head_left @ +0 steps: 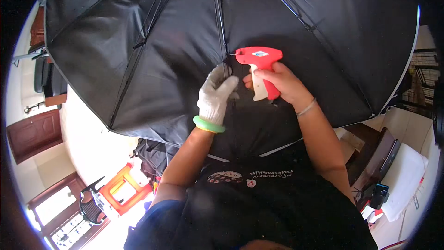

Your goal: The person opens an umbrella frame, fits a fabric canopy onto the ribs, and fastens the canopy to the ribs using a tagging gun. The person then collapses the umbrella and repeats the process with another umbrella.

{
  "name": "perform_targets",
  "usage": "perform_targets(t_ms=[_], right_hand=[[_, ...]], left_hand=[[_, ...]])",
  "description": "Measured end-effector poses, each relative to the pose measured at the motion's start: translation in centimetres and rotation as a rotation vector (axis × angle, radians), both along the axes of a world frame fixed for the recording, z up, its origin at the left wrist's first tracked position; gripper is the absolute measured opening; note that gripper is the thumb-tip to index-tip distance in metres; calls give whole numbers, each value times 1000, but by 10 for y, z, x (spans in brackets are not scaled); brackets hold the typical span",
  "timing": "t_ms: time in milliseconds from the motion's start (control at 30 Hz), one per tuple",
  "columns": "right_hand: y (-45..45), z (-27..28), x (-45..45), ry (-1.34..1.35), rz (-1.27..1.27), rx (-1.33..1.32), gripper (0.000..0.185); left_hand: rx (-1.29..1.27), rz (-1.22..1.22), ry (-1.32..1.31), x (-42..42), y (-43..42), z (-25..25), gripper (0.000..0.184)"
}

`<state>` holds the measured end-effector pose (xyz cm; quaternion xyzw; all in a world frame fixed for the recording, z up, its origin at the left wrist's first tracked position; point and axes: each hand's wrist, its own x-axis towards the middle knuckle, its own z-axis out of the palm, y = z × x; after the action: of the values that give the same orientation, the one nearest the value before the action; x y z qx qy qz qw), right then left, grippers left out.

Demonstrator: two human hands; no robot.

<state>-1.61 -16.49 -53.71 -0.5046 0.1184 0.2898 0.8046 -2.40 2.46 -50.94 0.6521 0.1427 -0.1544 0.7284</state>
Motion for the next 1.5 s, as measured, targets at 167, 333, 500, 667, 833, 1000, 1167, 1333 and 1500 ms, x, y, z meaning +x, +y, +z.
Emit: perform_targets(t_ms=[167, 333, 500, 667, 833, 1000, 1167, 1333, 1500], right_hand=[[12, -8, -21, -159, -135, -58, 30], [23, -23, -26, -319, -111, -305, 31], [21, 9, -22, -234, 1, -432, 28], [24, -1, -20, -270, -35, -466, 23], [28, -6, -12, -143, -115, -206, 20], [26, -7, -8, -39, -62, -59, 19], [31, -34, -8, -65, 61, 100, 20], [34, -24, -4, -6, 97, -125, 24], [1, 65, -26, -115, -196, 104, 32]], left_hand=[[-21, 10, 67, -16, 1, -2, 39], [-86, 44, 60, -18, 0, -4, 42], [-108, 35, 52, -17, 3, -6, 43], [-125, 81, 60, -15, 2, -3, 44], [-130, 69, 62, -11, 8, -4, 44], [-185, 37, 109, -11, 7, -3, 43], [-305, -25, 104, -7, 10, -7, 39], [-292, -54, 88, -6, 4, 6, 42], [86, 165, -186, -12, -8, -1, 44]])
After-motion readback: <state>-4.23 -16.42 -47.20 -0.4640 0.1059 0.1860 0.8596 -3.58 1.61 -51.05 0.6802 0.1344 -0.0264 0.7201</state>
